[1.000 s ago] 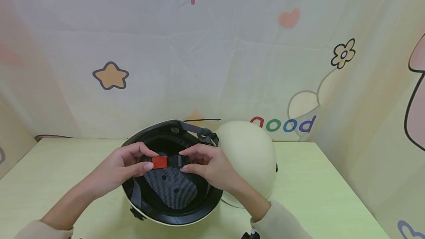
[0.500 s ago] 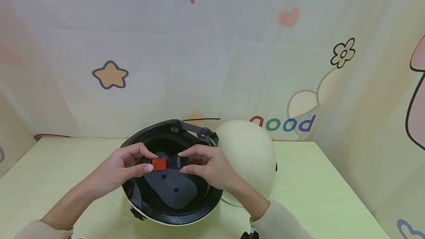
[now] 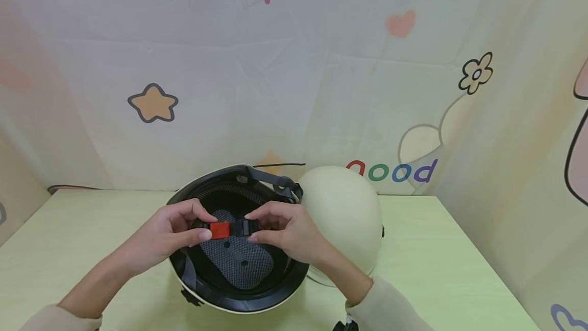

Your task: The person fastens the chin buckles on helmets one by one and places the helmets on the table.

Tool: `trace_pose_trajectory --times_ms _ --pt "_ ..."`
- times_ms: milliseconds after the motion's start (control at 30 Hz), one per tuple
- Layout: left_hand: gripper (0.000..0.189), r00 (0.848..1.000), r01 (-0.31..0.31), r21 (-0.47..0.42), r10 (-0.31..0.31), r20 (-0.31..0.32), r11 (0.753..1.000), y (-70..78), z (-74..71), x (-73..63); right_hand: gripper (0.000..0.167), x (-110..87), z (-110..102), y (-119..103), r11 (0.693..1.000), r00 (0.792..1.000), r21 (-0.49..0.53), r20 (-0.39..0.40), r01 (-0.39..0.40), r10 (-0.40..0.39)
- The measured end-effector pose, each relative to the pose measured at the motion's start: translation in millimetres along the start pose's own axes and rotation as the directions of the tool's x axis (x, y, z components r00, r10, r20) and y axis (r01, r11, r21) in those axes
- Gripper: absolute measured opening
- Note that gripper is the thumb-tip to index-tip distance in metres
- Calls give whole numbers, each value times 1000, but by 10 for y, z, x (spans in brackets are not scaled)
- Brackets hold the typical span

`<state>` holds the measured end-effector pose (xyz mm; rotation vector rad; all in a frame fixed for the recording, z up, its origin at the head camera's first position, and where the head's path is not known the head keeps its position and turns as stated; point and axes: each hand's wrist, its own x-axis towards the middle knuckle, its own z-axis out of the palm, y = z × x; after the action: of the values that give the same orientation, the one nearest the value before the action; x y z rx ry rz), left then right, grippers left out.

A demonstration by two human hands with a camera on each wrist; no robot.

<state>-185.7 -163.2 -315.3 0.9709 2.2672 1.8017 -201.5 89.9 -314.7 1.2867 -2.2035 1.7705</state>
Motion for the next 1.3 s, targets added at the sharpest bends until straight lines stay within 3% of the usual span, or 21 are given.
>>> trace_pose_trajectory --times_ms 333,600,933,1300 --pt "19 1000 0 -5 0 1 1000 5 16 -10 25 -15 -1 -25 1000 1000 -5 17 -7 7" --pt "15 998 54 27 -54 -24 998 52 39 -8 26 -18 -36 -17 999 999 8 21 -36 35" --pt "22 1000 -16 7 16 1 1000 47 -3 -22 28 -32 -133 9 995 995 16 -21 -95 96" --pt "18 999 19 16 -18 -41 1000 32 3 -10 28 -12 -109 -7 997 997 28 0 -74 74"
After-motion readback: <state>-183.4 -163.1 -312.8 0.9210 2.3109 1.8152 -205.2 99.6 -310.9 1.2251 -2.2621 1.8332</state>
